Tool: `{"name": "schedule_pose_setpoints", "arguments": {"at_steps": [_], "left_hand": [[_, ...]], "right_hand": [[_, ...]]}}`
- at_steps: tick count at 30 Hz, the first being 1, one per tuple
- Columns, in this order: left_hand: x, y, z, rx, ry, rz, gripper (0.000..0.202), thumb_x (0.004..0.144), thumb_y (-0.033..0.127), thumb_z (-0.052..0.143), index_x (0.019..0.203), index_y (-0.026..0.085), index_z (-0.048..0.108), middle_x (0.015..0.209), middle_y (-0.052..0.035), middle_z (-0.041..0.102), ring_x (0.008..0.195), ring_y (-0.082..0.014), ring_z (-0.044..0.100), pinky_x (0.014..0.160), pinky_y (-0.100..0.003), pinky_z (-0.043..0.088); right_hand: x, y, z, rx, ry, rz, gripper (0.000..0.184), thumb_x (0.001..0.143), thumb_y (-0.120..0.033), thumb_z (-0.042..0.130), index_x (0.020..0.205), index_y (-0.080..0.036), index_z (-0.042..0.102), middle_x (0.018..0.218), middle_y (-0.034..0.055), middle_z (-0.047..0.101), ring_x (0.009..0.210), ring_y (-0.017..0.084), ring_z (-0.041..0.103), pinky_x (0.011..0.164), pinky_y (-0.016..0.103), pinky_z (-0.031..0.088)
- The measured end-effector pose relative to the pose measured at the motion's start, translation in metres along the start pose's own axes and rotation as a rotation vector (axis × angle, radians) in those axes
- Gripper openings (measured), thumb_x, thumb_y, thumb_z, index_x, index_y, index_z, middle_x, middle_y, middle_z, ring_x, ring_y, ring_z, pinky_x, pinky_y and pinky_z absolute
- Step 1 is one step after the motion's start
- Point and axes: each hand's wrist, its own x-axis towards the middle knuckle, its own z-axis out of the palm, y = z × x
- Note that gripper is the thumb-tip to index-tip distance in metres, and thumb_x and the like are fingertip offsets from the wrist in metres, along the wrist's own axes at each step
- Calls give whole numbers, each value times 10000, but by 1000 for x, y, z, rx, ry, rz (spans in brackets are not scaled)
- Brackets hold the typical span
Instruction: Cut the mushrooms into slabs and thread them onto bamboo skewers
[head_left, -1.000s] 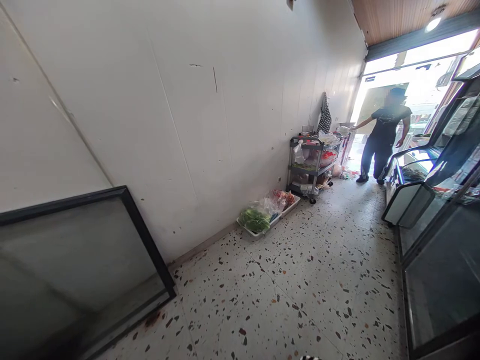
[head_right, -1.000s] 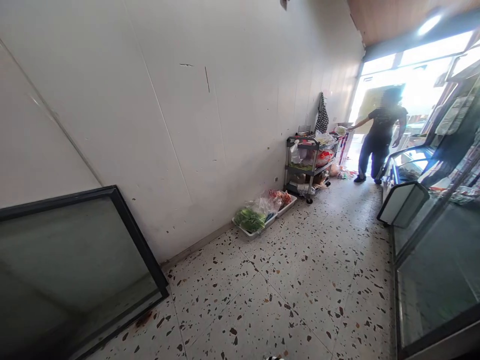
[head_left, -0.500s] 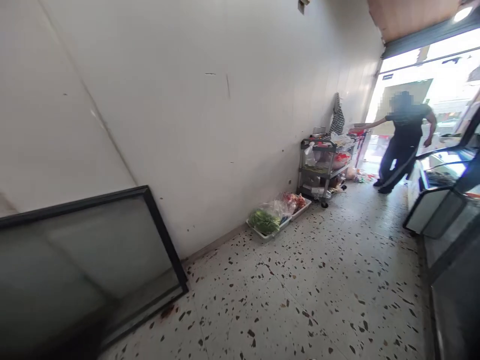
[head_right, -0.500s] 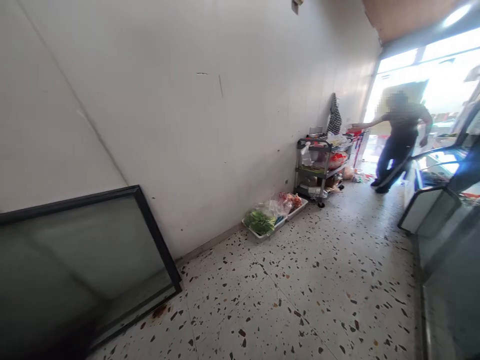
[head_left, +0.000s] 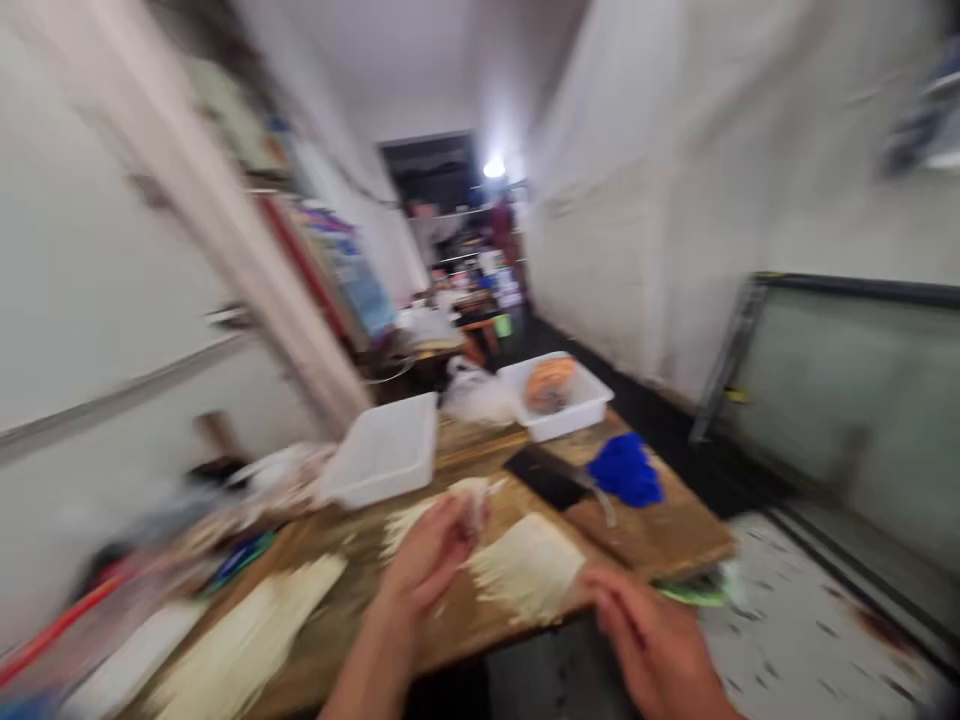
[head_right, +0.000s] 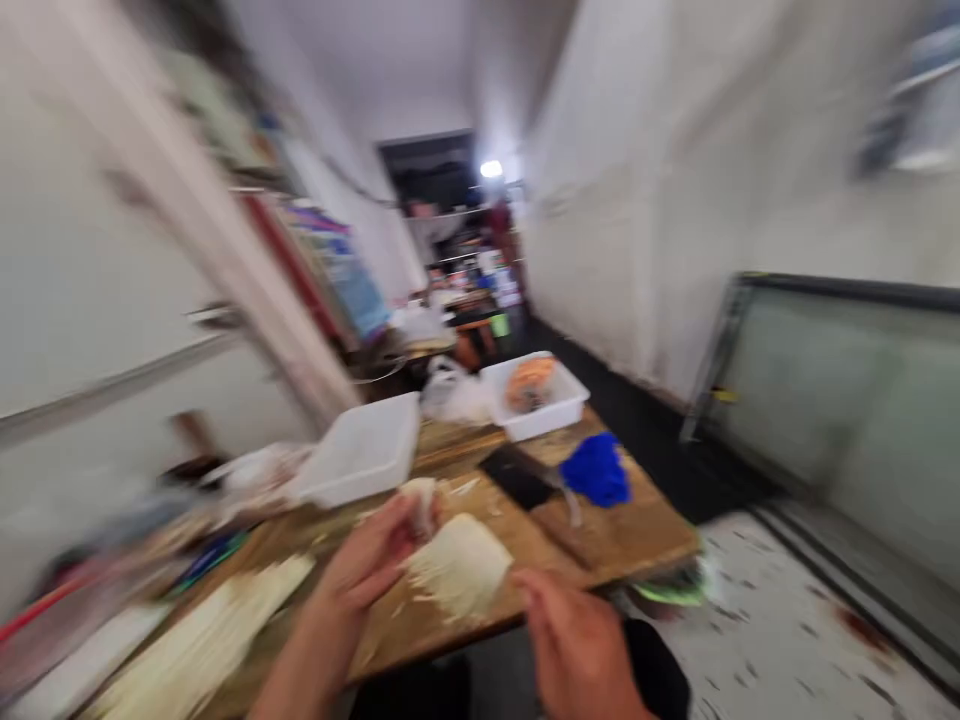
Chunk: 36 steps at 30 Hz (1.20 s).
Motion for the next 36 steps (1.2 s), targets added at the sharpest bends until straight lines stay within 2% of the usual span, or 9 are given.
{"name": "schedule_pose_setpoints", "arguments": {"at_steps": [1, 2, 4, 9, 14, 18, 26, 32, 36], "left_hand": [[-12, 9, -23, -34, 74, 19, 166, 813, 233, 710, 911, 109, 658, 884, -71, 687, 756, -140, 651, 726, -271, 552], [-22, 14, -40, -97, 87, -8, 150, 781, 201, 738, 872, 111, 660, 841, -62, 693, 725, -129, 654, 700, -239, 546], [-35, 20, -60, -150, 141, 0, 159, 753, 174, 757, 858, 107, 658, 817, -69, 701, 688, -138, 665, 636, -228, 544], [-51, 18, -89, -202, 196, -6, 135, 787, 160, 716, 882, 106, 638, 845, -88, 714, 726, -161, 692, 651, -254, 566], [-57, 18, -116, -193, 201, -9, 110, 834, 187, 672, 897, 103, 640, 800, -80, 719, 680, -145, 690, 596, -218, 555], [-53, 18, -120, -184, 149, -8, 111, 839, 200, 671, 896, 106, 652, 788, -71, 718, 683, -135, 692, 608, -203, 552], [-51, 7, -102, -149, 24, -52, 217, 719, 187, 782, 870, 80, 670, 831, -96, 716, 710, -147, 687, 671, -217, 547], [-37, 5, -110, -65, 120, -32, 174, 768, 193, 717, 860, 131, 582, 797, -51, 673, 680, -118, 652, 662, -219, 524], [-21, 8, -115, 124, 173, -8, 223, 809, 336, 666, 836, 169, 521, 672, 27, 557, 572, -81, 567, 609, -210, 484]], "right_hand": [[5, 7, 15, -9, -29, -14, 187, 952, -213, 455, 1086, -201, 585, 924, 19, 723, 789, 132, 697, 705, 195, 567], [10, 11, 28, -23, -34, -40, 189, 951, -231, 460, 1088, -201, 586, 937, 24, 725, 800, 142, 701, 720, 203, 570], [18, 15, 49, -20, -79, -116, 195, 956, -254, 453, 1095, -201, 580, 947, 25, 726, 813, 146, 704, 727, 208, 572], [24, 5, 77, -67, -125, -213, 216, 981, -320, 414, 1049, -200, 580, 890, 12, 731, 742, 141, 706, 640, 207, 570], [24, -2, 81, -40, -192, -227, 242, 987, -368, 402, 1033, -222, 589, 895, -2, 736, 743, 135, 707, 620, 187, 564], [20, 2, 75, -23, -269, -201, 230, 964, -364, 440, 1057, -240, 610, 914, -6, 737, 745, 158, 709, 591, 204, 569], [12, 16, 68, -59, -342, -194, 230, 956, -361, 450, 1058, -247, 622, 948, -13, 734, 782, 170, 710, 641, 243, 592], [-1, 37, 68, -77, -303, -89, 258, 946, -421, 447, 1052, -271, 628, 958, -13, 730, 798, 179, 707, 658, 253, 590], [-7, 50, 56, -118, -263, 84, 280, 935, -486, 442, 1072, -319, 620, 997, -6, 725, 839, 181, 702, 662, 245, 579]]}}
